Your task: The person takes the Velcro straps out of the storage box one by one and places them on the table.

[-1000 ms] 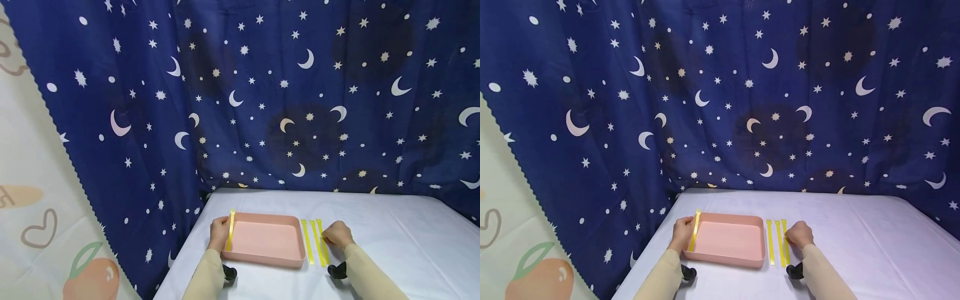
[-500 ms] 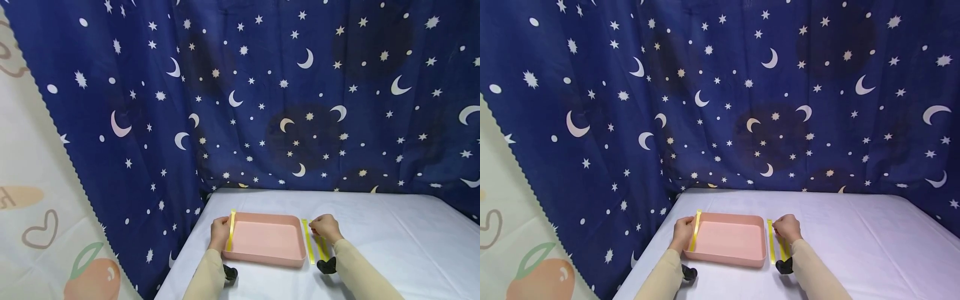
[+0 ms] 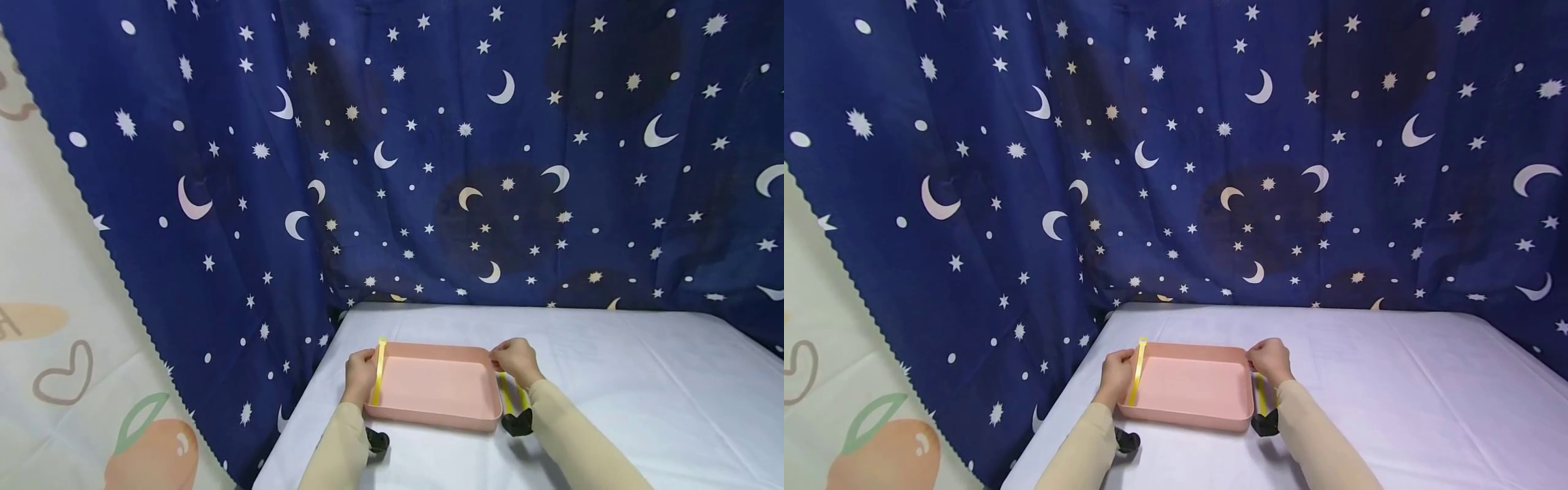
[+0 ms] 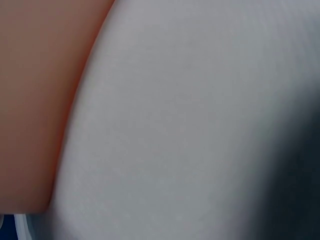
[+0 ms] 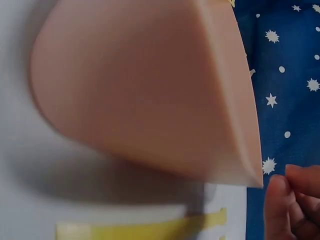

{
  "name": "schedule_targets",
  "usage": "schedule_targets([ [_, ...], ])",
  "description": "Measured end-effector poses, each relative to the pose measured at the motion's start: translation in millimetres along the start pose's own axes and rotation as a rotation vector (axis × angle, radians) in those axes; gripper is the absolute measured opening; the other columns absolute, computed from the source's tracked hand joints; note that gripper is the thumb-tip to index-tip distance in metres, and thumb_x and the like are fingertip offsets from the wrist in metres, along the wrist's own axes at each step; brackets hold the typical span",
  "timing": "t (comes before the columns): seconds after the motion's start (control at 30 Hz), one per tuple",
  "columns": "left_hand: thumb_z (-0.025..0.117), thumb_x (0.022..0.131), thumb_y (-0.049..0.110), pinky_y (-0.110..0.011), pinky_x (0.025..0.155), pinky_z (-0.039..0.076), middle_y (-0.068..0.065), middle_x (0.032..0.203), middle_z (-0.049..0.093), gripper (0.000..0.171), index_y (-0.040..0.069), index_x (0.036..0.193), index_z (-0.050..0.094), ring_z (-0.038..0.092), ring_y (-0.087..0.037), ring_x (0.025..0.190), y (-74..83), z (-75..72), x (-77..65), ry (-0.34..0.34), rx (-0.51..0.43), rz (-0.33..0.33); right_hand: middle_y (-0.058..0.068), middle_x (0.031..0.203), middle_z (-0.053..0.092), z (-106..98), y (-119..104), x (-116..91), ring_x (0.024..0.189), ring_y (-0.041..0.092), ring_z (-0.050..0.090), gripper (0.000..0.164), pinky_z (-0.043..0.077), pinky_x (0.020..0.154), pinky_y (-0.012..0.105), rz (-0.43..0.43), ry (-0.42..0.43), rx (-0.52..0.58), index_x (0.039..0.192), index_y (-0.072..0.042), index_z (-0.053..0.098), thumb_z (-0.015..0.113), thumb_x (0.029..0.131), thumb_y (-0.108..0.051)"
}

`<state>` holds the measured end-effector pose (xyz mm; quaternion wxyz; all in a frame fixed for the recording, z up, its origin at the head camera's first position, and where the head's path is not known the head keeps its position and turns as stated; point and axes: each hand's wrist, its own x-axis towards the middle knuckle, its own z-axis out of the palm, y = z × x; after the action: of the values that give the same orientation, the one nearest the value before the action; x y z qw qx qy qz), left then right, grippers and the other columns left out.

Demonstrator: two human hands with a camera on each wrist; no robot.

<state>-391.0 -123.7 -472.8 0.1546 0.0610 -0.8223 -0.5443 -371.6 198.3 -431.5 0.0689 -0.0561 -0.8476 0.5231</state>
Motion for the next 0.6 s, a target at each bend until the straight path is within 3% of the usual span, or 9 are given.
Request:
schedule_targets([
  [0.3,0.058,0.099,0.01,-0.047,0.097,0.056,-0.023,0.117,0.071,0.029,-0.008,0.12,0.068,0.067,-0.034,0.113,1.1,0.8,0.6,0.014,-0.01,0.001,0.007,0.07,0.07,17,-5,3,0.062,0.012,0.064,0.018,0.06,0.062,0.028,-0.007,-0.01,-0.037,0.094,0.011,0.07,0.065,0.086,-0.004],
  [0.6,0.057,0.099,0.008,-0.047,0.1,0.055,-0.022,0.12,0.07,0.029,-0.006,0.122,0.068,0.065,-0.035,0.117,4.9,-0.6,-1.2,0.014,-0.01,-0.01,0.009,0.072,0.071,38,-21,5,0.063,0.011,0.064,0.02,0.062,0.065,0.029,-0.028,-0.047,0.035,0.098,0.012,0.07,0.066,0.087,-0.003],
])
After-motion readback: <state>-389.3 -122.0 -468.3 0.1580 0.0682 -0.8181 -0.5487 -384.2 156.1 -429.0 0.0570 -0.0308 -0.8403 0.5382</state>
